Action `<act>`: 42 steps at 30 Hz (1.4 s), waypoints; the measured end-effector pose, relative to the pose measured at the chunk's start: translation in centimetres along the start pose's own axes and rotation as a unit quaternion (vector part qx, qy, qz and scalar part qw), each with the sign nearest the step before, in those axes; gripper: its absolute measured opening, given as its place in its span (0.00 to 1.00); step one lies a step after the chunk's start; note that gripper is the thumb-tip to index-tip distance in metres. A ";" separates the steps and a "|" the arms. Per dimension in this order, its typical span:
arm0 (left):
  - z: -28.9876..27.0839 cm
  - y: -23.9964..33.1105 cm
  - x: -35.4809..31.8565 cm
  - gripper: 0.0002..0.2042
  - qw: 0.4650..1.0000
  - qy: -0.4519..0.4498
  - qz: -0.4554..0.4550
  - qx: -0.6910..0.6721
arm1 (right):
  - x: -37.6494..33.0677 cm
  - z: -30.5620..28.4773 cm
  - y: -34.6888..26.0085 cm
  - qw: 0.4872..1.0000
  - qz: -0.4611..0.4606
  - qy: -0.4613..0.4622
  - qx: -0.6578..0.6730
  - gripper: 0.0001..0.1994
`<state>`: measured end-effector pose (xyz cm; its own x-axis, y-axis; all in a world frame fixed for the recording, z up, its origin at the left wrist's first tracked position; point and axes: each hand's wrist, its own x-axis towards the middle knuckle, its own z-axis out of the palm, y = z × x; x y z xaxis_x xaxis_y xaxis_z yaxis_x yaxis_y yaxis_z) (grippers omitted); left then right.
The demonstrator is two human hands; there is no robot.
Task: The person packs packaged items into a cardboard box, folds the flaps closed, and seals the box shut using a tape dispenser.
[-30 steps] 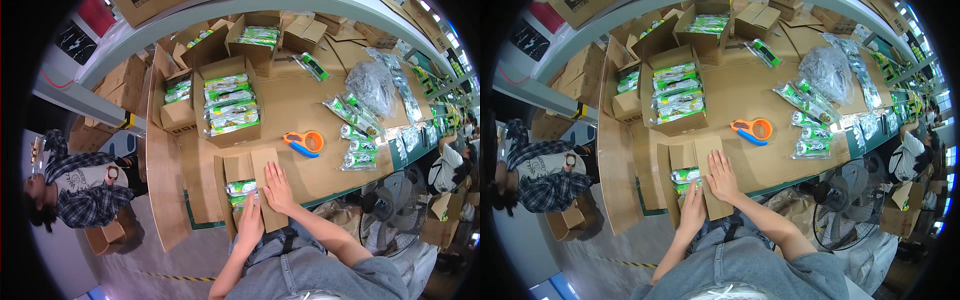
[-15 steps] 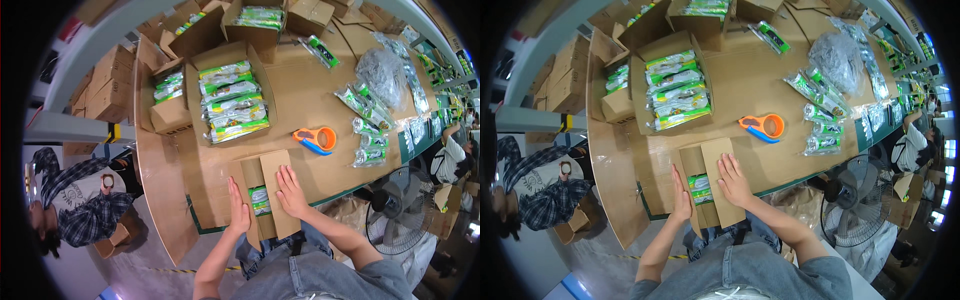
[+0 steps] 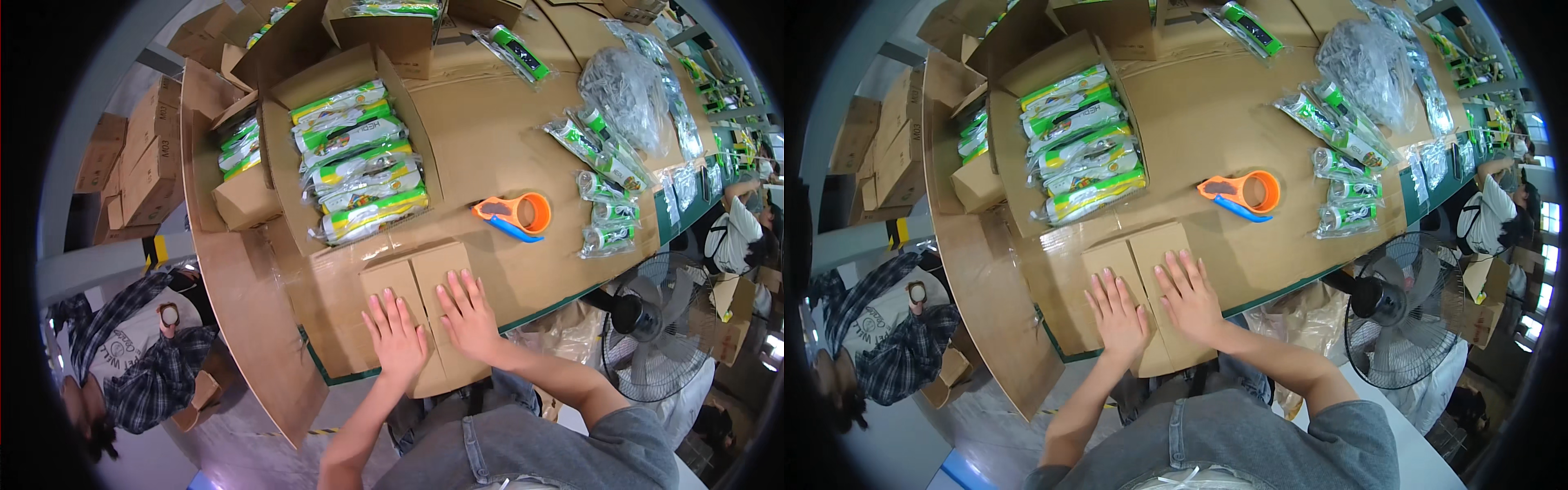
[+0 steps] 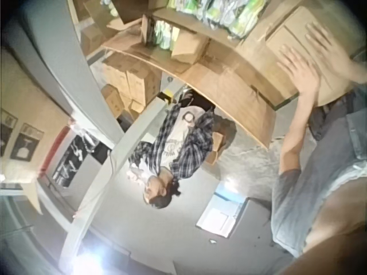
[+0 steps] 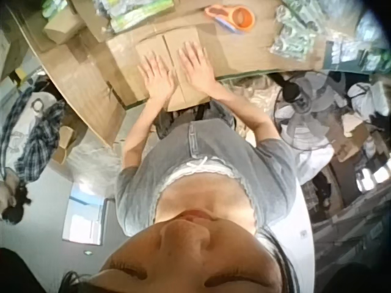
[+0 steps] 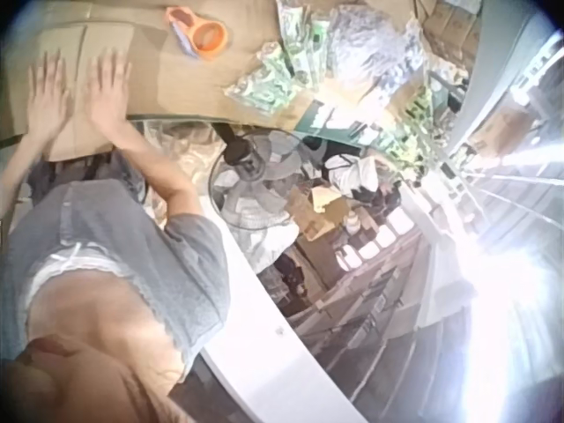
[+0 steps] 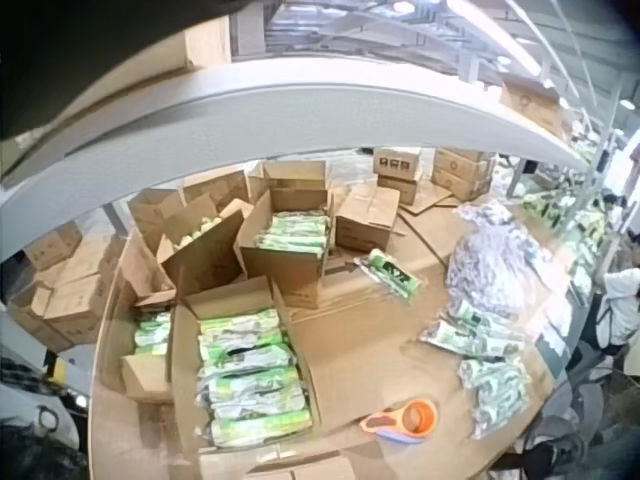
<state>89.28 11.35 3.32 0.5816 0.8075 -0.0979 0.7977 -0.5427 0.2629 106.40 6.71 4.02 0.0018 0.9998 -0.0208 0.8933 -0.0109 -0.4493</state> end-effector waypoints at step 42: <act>-1.8 -1.0 4.1 0.29 0.980 0.014 0.194 0.051 | -0.4 0.6 1.4 0.996 -0.029 0.054 0.066 0.24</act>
<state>90.64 15.63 4.39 0.8410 0.5408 0.0170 0.5296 -0.8292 0.1787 107.42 6.28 2.84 0.0058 0.9948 0.1017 0.8262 0.0525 -0.5609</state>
